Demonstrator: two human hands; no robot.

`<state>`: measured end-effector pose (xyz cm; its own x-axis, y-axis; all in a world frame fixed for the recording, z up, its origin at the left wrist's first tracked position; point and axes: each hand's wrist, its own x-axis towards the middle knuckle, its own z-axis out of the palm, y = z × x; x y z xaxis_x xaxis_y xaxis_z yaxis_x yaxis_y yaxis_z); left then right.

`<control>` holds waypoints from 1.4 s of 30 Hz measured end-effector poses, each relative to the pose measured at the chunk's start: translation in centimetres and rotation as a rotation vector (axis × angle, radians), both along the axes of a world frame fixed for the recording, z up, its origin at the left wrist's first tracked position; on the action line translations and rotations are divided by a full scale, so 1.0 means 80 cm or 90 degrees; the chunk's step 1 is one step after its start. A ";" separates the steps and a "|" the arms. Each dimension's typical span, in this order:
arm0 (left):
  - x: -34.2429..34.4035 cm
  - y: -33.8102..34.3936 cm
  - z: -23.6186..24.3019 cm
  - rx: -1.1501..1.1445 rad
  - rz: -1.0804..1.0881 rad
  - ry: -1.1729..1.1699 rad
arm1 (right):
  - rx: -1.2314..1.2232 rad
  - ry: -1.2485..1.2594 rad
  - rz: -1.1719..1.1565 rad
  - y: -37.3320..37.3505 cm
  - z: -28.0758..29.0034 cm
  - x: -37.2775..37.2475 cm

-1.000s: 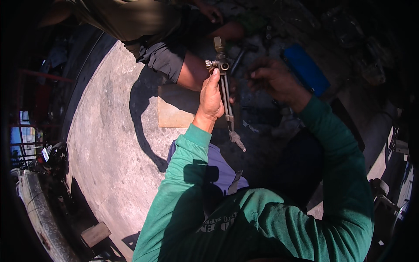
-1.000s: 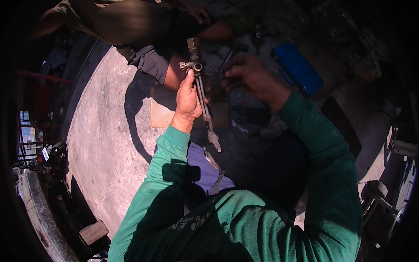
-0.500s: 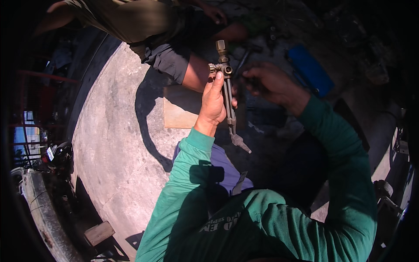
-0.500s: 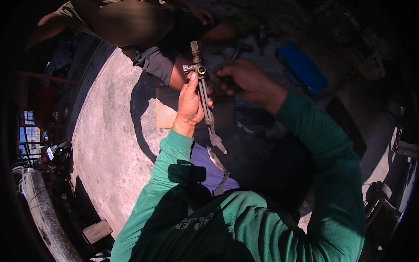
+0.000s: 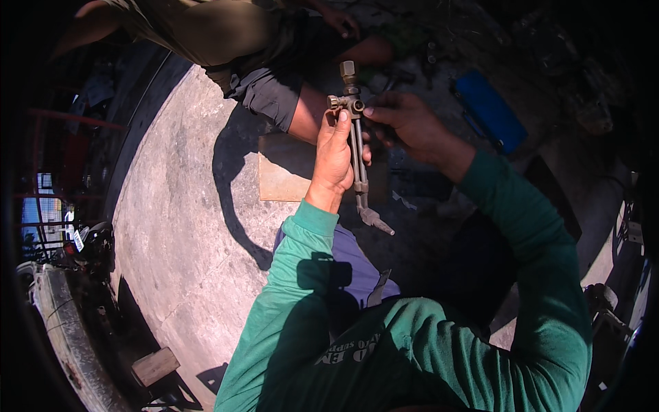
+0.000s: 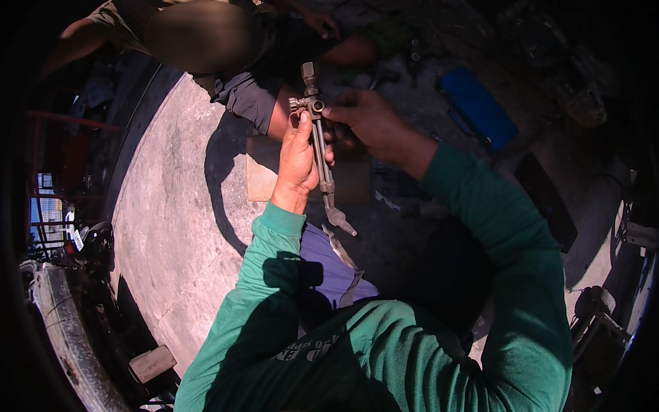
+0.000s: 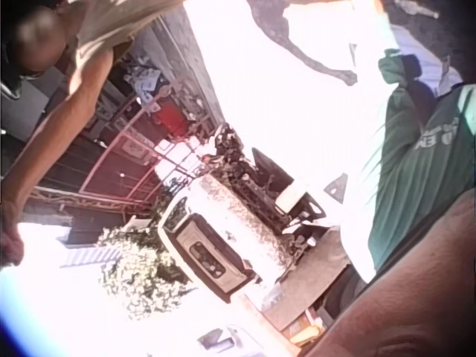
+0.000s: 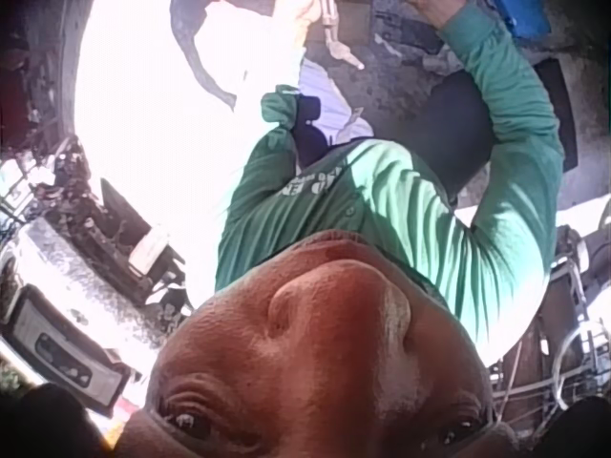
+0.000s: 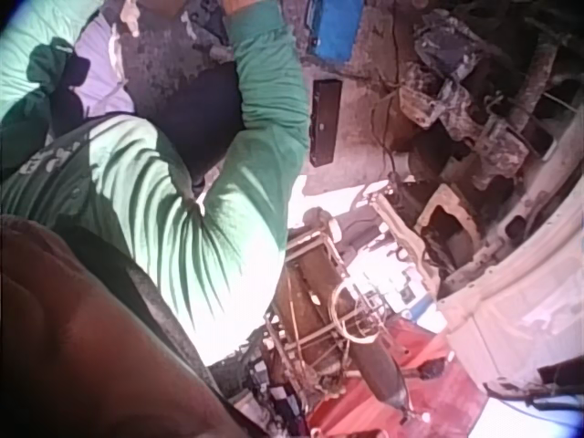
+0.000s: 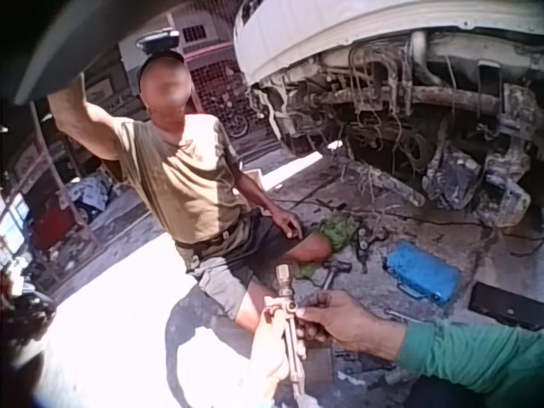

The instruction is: The person sits on the ground and uses a wrench to tighten and loosen a brass fitting on a metal pipe assembly. They repeatedly adjust the fitting and inspect the connection while another person observes nearby.

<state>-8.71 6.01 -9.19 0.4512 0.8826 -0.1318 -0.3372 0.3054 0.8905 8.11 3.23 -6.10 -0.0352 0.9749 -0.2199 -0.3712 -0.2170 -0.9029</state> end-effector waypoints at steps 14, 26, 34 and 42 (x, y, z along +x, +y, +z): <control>0.009 -0.003 0.002 0.070 0.023 0.002 | 0.018 -0.020 0.012 0.001 -0.008 0.007; 0.006 -0.004 0.013 0.220 0.032 0.194 | -0.008 0.085 0.043 0.000 -0.007 0.019; 0.004 0.000 0.005 0.228 -0.012 0.184 | -0.102 0.173 0.052 0.005 -0.012 0.024; 0.010 0.001 0.003 0.124 -0.016 0.063 | -0.036 0.079 0.025 -0.001 -0.001 0.022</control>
<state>-7.87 6.08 -8.94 0.4669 0.8843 -0.0044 -0.2399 0.1314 0.9619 9.87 3.13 -6.14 -0.1036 0.9585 -0.2656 -0.4696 -0.2826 -0.8364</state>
